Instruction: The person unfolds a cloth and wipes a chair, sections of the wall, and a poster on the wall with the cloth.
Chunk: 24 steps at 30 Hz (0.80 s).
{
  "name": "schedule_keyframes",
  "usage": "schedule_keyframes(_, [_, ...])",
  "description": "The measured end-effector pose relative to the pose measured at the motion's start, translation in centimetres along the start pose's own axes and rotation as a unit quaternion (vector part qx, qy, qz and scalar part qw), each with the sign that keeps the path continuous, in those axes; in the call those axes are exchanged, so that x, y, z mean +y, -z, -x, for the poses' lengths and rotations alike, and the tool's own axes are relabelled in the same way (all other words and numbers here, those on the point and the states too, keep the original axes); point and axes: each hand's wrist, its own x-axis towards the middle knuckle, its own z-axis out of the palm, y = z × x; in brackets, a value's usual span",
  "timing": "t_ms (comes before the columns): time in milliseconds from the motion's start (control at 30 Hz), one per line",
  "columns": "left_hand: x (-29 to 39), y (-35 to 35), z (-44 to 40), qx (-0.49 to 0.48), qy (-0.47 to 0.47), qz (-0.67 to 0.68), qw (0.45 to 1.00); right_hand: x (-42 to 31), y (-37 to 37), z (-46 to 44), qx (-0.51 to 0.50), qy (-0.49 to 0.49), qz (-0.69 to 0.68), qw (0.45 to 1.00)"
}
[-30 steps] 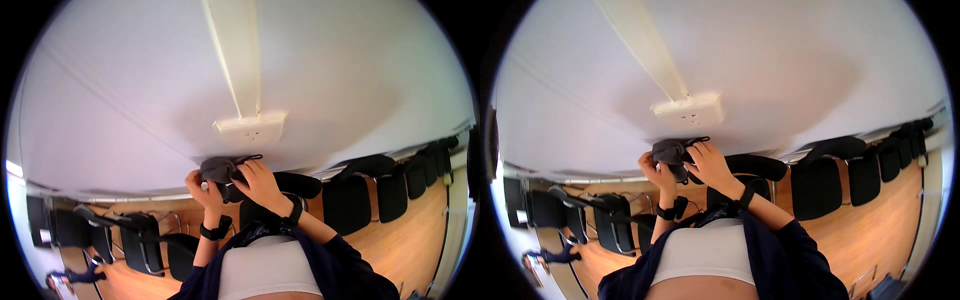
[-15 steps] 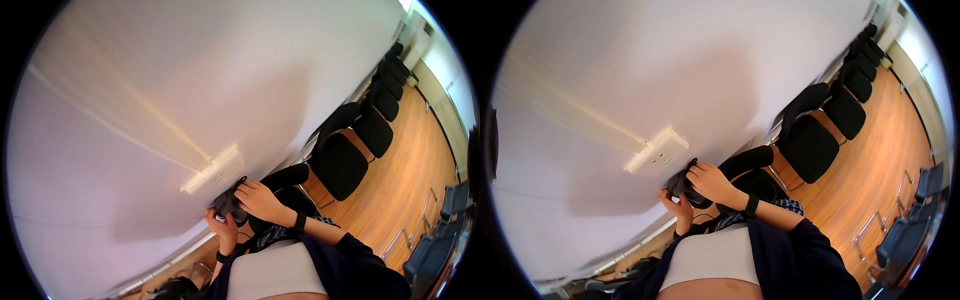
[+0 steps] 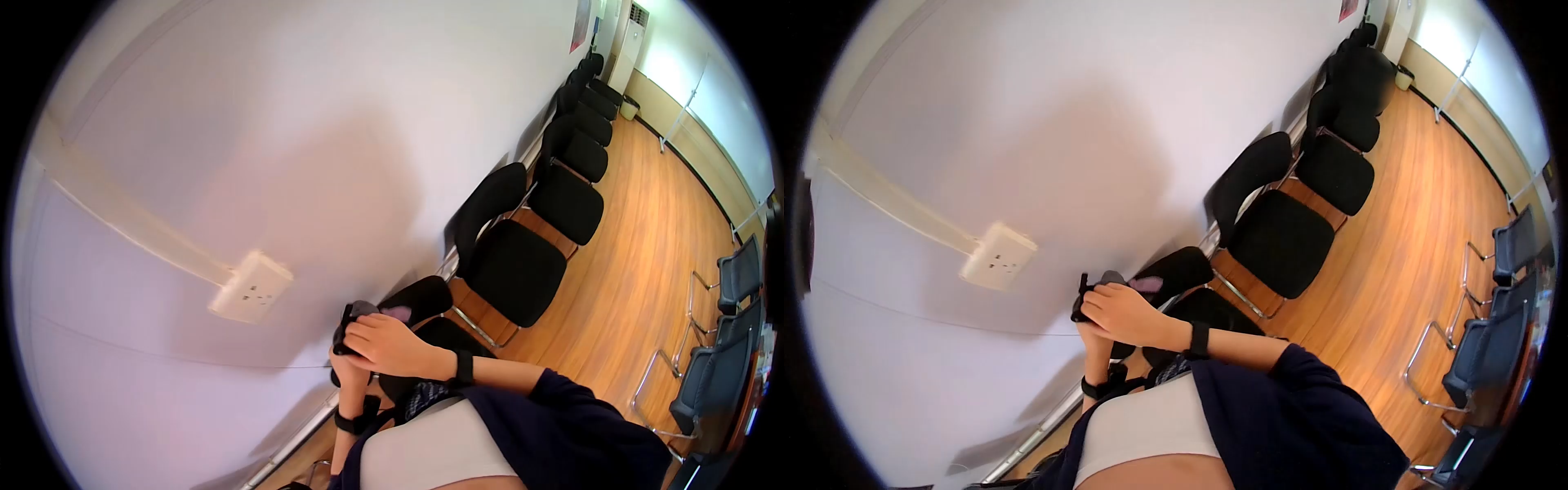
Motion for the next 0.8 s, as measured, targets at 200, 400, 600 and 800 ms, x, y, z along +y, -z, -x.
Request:
schedule_keyframes(200, [9.9, -7.1, 9.2, -0.1, 0.009, -0.096, 0.99, 3.1, 10.1, 9.9, 0.074, -0.122, 0.015, 0.99])
schedule_keyframes(400, [15.6, -13.1, 15.2, -0.029, 0.053, 0.025, 0.998, -0.1, 17.9, 18.0, -0.067, -0.086, -0.12, 0.987])
schedule_keyframes(600, [21.0, -15.9, 17.9, -0.045, 0.098, 0.091, 0.99, 0.0, 22.7, 20.0, -0.002, -0.07, -0.145, 0.987])
schedule_keyframes(800, [24.2, -17.5, 22.5, -0.117, 0.081, -0.024, 0.99, -2.0, 23.2, 24.4, -0.075, -0.135, -0.191, 0.969])
